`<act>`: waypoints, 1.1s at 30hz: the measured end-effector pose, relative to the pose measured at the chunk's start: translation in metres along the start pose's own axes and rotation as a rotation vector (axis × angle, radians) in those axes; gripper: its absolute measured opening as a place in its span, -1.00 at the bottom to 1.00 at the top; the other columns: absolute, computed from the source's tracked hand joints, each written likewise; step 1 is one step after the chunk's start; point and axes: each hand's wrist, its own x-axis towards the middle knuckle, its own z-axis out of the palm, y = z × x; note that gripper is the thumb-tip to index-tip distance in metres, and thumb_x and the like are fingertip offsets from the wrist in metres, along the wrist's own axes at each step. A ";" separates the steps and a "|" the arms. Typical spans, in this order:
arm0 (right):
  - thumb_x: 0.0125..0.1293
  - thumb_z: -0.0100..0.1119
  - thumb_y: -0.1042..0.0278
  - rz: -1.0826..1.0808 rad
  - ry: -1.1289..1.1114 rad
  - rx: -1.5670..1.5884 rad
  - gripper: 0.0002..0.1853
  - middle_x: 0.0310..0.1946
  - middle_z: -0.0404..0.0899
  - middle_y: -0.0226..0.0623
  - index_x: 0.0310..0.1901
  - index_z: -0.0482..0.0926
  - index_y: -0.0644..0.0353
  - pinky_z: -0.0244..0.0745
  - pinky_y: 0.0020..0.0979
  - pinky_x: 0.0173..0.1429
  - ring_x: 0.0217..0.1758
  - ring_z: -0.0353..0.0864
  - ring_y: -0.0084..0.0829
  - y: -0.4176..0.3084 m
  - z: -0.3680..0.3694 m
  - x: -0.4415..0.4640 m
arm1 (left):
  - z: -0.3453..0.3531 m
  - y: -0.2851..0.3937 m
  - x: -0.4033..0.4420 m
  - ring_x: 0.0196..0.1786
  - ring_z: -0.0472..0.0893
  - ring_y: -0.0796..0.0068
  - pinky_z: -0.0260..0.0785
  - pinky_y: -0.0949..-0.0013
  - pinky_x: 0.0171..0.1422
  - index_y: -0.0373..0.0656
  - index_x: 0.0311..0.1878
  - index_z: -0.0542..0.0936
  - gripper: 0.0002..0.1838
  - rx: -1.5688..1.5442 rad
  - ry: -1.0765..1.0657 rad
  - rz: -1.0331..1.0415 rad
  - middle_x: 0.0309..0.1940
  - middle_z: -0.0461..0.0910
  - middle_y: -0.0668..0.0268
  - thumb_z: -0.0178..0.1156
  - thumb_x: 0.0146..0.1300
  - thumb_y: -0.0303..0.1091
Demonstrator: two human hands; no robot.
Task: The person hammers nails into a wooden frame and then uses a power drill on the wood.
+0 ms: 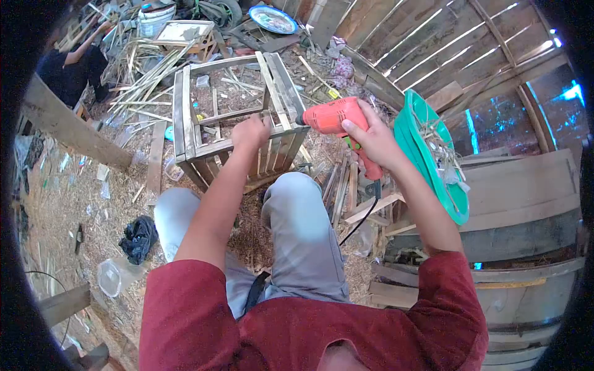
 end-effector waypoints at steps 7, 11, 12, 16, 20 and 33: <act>0.51 0.32 0.15 0.090 -0.063 0.036 -0.27 -0.05 0.66 -0.30 0.57 0.23 0.16 0.58 -0.44 -0.26 -0.26 0.62 -0.57 -0.010 0.014 -0.003 | 0.012 -0.009 -0.021 0.13 0.73 -0.12 0.54 -0.07 0.30 -0.23 0.11 0.65 -0.45 -0.015 0.030 0.063 0.04 0.74 -0.12 -0.15 0.48 0.01; 0.51 0.31 0.15 0.061 -0.049 -0.012 -0.28 -0.09 0.64 -0.33 0.57 0.23 0.15 0.56 -0.44 -0.28 -0.27 0.61 -0.58 -0.019 0.018 -0.016 | 0.020 -0.004 -0.043 0.06 0.76 -0.12 0.57 -0.08 0.23 -0.25 0.06 0.65 -0.47 -0.039 0.072 0.087 -0.06 0.76 -0.12 -0.13 0.45 -0.01; 0.51 0.31 0.16 0.067 -0.038 -0.001 -0.29 -0.11 0.64 -0.34 0.57 0.23 0.14 0.56 -0.44 -0.29 -0.28 0.61 -0.59 -0.028 0.020 -0.024 | 0.024 -0.005 -0.046 0.00 0.77 -0.12 0.59 -0.09 0.18 -0.27 0.03 0.65 -0.48 -0.032 0.115 0.106 -0.11 0.77 -0.11 -0.10 0.45 -0.01; 0.54 0.27 0.13 0.135 -0.052 0.046 -0.31 -0.34 0.57 -0.40 0.59 0.21 -0.04 0.47 -0.48 -0.55 -0.55 0.50 -0.61 -0.035 0.025 -0.043 | 0.030 -0.009 -0.054 -0.08 0.79 -0.13 0.61 -0.08 0.14 -0.28 0.00 0.64 -0.50 -0.036 0.146 0.134 -0.17 0.78 -0.10 -0.06 0.45 -0.01; 0.54 0.27 0.13 0.147 -0.044 -0.011 -0.30 -0.35 0.57 -0.40 0.60 0.19 -0.04 0.46 -0.48 -0.56 -0.56 0.50 -0.60 -0.035 0.028 -0.057 | 0.029 -0.005 -0.070 -0.10 0.79 -0.14 0.62 -0.09 0.09 -0.29 -0.02 0.63 -0.49 -0.053 0.119 0.144 -0.19 0.77 -0.13 -0.11 0.47 -0.02; 0.52 0.30 0.20 0.173 0.008 -0.004 -0.27 -0.04 0.67 -0.29 0.58 0.18 0.15 0.59 -0.45 -0.31 -0.29 0.65 -0.55 -0.036 0.036 -0.103 | 0.063 -0.005 -0.085 -0.19 0.80 -0.04 0.66 -0.06 -0.04 -0.21 -0.14 0.71 -0.55 -0.108 0.221 0.177 -0.33 0.78 0.00 0.00 0.38 -0.03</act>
